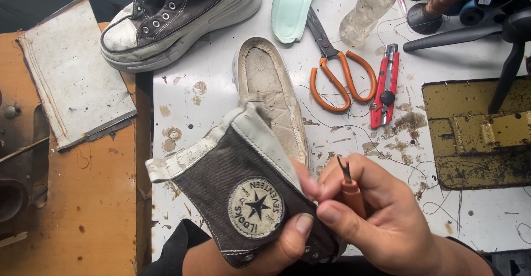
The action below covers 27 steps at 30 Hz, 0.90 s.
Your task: Repairing a black canvas shoe by using an awl and nippers to prepare the edge of the upper.
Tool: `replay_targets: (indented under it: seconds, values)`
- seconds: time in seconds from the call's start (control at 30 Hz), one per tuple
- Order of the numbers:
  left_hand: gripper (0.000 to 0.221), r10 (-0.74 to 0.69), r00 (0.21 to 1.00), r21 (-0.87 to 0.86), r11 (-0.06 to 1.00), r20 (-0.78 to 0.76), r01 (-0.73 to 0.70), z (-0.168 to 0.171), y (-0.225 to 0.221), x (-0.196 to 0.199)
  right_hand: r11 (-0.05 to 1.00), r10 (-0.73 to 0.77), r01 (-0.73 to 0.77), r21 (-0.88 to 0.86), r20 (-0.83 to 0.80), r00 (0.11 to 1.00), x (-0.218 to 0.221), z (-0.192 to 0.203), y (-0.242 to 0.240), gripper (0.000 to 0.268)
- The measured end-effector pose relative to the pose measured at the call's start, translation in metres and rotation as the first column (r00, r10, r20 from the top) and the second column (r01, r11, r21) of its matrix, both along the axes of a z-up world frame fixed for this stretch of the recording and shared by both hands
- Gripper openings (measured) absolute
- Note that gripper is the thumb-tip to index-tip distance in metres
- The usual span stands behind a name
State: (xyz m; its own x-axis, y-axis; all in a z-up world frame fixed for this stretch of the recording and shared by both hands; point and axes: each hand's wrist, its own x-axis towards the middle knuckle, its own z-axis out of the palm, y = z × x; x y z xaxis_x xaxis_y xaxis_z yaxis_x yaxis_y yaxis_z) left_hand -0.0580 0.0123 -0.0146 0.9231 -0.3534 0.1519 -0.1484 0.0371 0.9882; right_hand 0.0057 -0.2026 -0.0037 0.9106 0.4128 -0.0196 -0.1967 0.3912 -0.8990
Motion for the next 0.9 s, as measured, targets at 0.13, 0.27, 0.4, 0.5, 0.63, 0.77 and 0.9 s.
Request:
replay_targets:
  seconds: [0.13, 0.27, 0.4, 0.5, 0.63, 0.77, 0.9]
  values:
    - [0.026, 0.003, 1.0, -0.039, 0.999, 0.007, -0.003, 0.016, -0.011, 0.068, 0.936, 0.0, 0.129, -0.329, 0.366, 0.931, 0.007, 0.012, -0.002, 0.008]
    - [0.025, 0.003, 1.0, -0.084, 0.996, 0.004, -0.002, 0.016, -0.011, 0.067, 0.987, 0.047, -0.036, -0.155, 0.067, 0.997, 0.001, 0.011, -0.002, 0.005]
    - [0.024, -0.044, 0.999, -0.119, 0.992, -0.005, 0.043, 0.015, -0.011, 0.068, 0.987, 0.087, -0.094, -0.134, -0.062, 0.994, -0.001, 0.005, -0.007, 0.008]
    - [0.024, -0.088, 0.996, -0.154, 0.984, -0.016, 0.084, 0.015, -0.009, 0.069, 0.982, 0.118, -0.116, -0.149, 0.005, 0.993, 0.0, 0.007, -0.007, 0.011]
    - [0.024, -0.157, 0.987, -0.209, 0.967, -0.032, 0.147, 0.015, -0.007, 0.07, 0.985, 0.161, -0.157, -0.068, 0.05, 0.986, 0.002, 0.011, -0.004, 0.011]
    - [0.023, -0.228, 0.973, -0.267, 0.941, -0.044, 0.209, 0.015, -0.006, 0.072, 0.968, 0.175, -0.145, -0.203, 0.139, 0.975, 0.006, 0.018, -0.004, 0.011]
    - [0.023, -0.267, 0.962, -0.302, 0.923, -0.052, 0.24, 0.015, -0.006, 0.073, 0.963, 0.217, -0.177, -0.203, 0.196, 0.956, 0.004, 0.03, -0.018, 0.013]
